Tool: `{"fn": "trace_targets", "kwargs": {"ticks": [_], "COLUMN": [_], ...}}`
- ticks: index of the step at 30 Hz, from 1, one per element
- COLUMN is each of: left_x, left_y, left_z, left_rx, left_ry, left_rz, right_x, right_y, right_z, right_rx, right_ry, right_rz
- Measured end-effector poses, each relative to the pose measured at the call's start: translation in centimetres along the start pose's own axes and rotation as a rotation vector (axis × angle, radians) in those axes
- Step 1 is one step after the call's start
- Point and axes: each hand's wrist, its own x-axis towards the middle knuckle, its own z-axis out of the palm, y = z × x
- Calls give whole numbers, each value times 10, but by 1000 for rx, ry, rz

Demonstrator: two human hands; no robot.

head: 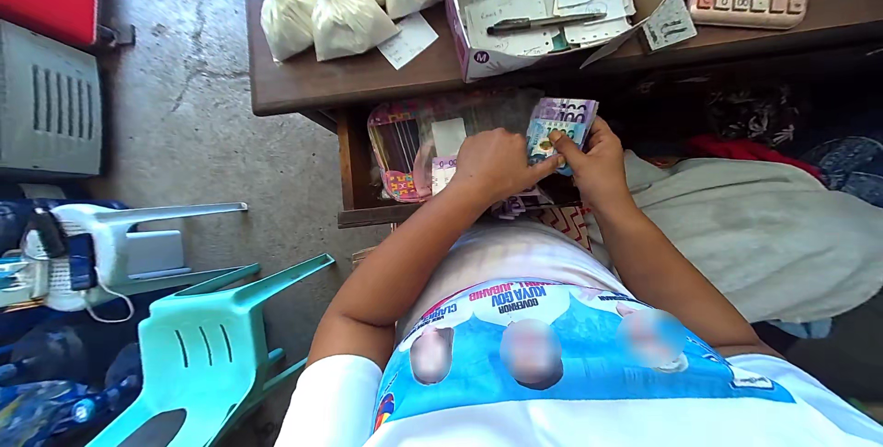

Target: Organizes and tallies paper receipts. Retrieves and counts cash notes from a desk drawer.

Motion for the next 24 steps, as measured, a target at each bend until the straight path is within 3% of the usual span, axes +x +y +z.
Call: {"fn": "trace_targets", "kwargs": {"ticks": [6, 9, 12, 17, 21, 22, 24], "left_x": [-9, -20, -30, -38, -58, -70, -101], "left_y": [-6, -5, 2, 3, -12, -23, -55], "left_z": [3, 11, 23, 29, 16, 12, 7], "left_rx": [22, -22, -5, -51, -178, -211, -285], "left_ry": [63, 168, 259, 304, 299, 322, 363], "left_rz": [-46, 71, 228, 362, 285, 250, 177], "right_x": [0, 6, 14, 37, 31, 28, 37], "right_y": [-5, -13, -25, -25, -33, -33, -32], "right_z": [3, 4, 14, 50, 67, 64, 59], "right_rx": [-71, -278, -302, -283, -297, -295, -512], "right_ry": [-156, -311, -507, -521, -640, -693, -895], "right_rz": [98, 119, 136, 138, 306, 269, -159]}}
